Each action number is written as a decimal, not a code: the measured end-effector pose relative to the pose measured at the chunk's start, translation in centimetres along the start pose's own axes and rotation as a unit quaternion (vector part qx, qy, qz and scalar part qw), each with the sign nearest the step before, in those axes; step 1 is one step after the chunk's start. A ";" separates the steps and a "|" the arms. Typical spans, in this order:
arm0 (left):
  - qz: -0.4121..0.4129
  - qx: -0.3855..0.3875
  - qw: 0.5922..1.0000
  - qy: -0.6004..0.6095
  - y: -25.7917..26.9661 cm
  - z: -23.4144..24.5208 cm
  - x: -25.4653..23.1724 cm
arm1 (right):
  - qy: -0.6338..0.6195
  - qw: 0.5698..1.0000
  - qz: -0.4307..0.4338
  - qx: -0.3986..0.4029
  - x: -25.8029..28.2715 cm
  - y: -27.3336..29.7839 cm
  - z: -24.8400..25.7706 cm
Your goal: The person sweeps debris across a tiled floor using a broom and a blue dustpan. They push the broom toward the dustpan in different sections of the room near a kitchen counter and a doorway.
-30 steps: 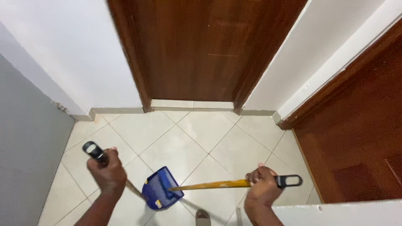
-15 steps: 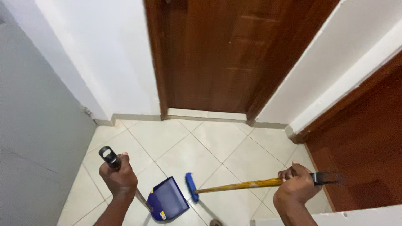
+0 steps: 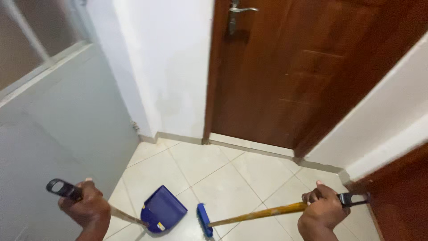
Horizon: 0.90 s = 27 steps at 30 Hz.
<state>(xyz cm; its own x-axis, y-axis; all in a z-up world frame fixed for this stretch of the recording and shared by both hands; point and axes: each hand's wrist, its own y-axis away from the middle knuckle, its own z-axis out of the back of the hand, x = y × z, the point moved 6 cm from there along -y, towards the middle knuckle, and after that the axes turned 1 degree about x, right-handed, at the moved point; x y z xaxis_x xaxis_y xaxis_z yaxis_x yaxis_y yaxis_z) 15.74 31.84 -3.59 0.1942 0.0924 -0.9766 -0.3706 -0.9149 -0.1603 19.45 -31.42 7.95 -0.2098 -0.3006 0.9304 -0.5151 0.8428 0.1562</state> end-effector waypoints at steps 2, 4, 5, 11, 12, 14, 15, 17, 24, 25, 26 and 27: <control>-0.070 -0.032 0.990 -0.122 -0.7 1.4 -1.9 | 0.011 0.999 -0.016 0.031 -0.4 1.1 -2.3; -0.134 -0.062 0.959 -0.244 -1.2 1.9 -4.4 | -0.033 0.998 -0.051 0.022 -1.2 2.1 -5.1; -0.103 -0.051 0.978 -0.174 -1.6 2.1 -5.0 | -0.029 0.997 -0.057 0.031 -1.6 2.8 -6.5; -0.085 -0.087 0.972 -0.200 -4.5 2.7 -7.1 | 0.000 0.983 -0.048 0.175 -5.2 4.3 -17.5; -0.076 -0.099 0.964 -0.235 -4.9 3.0 -6.9 | 0.003 0.979 -0.065 0.191 -6.2 4.3 -19.4; -0.115 -0.116 0.947 -0.278 -6.4 3.4 -6.9 | 0.010 0.972 -0.088 0.218 -8.5 4.6 -23.4; -0.153 -0.118 0.929 -0.314 -6.9 3.2 -7.1 | -0.001 0.966 -0.083 0.246 -9.5 5.0 -25.7; -0.104 -0.154 0.945 -0.268 -8.0 3.4 -6.1 | -0.010 0.953 -0.087 0.289 -11.9 5.6 -30.6; -0.048 -0.234 0.949 -0.206 -11.7 7.1 3.0 | 0.089 0.908 -0.090 0.398 -20.3 4.8 -47.0; -0.043 -0.248 0.946 -0.206 -12.1 8.8 5.1 | 0.130 0.894 -0.086 0.421 -21.4 4.6 -49.2; -0.061 -0.188 0.957 -0.212 -12.9 9.5 6.6 | 0.135 0.887 -0.086 0.433 -22.4 4.4 -51.5; -0.079 -0.128 0.965 -0.217 -12.9 9.7 8.1 | 0.141 0.868 -0.081 0.469 -23.3 4.8 -54.1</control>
<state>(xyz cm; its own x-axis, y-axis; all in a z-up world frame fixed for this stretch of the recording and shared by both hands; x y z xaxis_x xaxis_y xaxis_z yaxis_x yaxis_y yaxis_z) 13.34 48.21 -10.85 -0.1892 0.3430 -0.9201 -0.1201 -0.9381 -0.3250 66.86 3.81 4.95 0.0726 -0.1482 0.9863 -0.9967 0.0259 0.0773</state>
